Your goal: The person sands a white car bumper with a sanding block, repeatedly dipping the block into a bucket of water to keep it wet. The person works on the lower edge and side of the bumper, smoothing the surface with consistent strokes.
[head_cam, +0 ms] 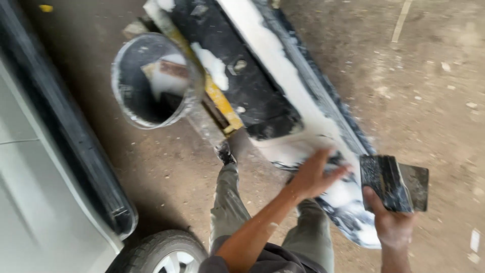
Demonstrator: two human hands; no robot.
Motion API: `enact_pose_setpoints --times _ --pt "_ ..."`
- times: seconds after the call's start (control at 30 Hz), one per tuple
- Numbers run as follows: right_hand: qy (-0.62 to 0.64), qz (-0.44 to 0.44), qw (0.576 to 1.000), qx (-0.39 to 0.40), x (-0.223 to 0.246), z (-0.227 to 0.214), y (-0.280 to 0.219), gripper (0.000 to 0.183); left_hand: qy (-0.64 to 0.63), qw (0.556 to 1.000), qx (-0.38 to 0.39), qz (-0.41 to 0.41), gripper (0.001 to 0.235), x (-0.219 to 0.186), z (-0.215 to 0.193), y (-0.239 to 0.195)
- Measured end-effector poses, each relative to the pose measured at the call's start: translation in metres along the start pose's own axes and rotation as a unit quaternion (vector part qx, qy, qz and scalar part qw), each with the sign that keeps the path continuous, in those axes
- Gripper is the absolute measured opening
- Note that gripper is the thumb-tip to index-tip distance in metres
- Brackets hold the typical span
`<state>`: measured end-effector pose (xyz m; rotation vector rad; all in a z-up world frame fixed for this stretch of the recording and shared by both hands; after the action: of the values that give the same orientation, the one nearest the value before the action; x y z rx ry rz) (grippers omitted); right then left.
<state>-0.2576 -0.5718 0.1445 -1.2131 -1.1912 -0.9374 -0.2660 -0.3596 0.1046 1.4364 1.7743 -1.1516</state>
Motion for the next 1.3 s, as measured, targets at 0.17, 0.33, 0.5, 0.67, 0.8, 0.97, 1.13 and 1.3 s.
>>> enact_pose_setpoints --times 0.17,0.33,0.5,0.67,0.8,0.97,1.13,1.3 --pt "0.046 0.144 0.988 0.031 -0.001 0.106 -0.003 0.03 -0.416 0.904 0.063 -0.076 0.061 0.045 -0.034 -0.047" --pt "0.006 0.175 0.981 0.079 -0.046 0.216 0.003 0.024 -0.445 0.89 -0.013 -0.1 0.04 0.098 -0.177 -0.059" --pt "-0.041 0.27 0.958 0.088 -0.007 0.386 0.026 0.037 -0.409 0.901 -0.022 -0.145 0.034 0.176 -0.295 -0.072" --pt "0.242 0.244 0.933 0.103 0.027 0.484 0.05 0.036 -0.52 0.842 -0.102 -0.102 0.025 0.228 -0.387 -0.054" --pt "0.19 0.214 0.957 0.033 0.035 0.511 0.086 0.036 -0.422 0.886 -0.053 -0.183 0.031 0.275 -0.406 -0.029" --pt "-0.369 0.143 0.906 0.15 -0.026 0.59 0.133 0.048 -0.438 0.843 -0.193 -0.244 0.041 0.404 -0.397 0.016" --pt "-0.515 0.151 0.832 0.141 -0.198 0.651 0.17 0.09 -0.209 0.876 -0.333 -0.28 0.046 0.491 -0.405 0.043" --pt "-0.41 0.323 0.847 0.099 -0.197 0.647 0.168 0.093 0.009 0.883 -0.409 -0.23 0.049 0.421 -0.427 0.035"
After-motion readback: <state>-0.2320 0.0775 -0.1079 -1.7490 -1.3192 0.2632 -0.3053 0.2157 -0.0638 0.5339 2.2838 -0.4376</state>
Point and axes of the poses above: each hand's wrist, its own y-axis towards the middle knuckle, its own z-axis out of the palm, x = y × z, the point moved 6 cm from there along y, towards the middle knuckle, and after that the axes turned 6 degrees about z, right-handed, at the moved point
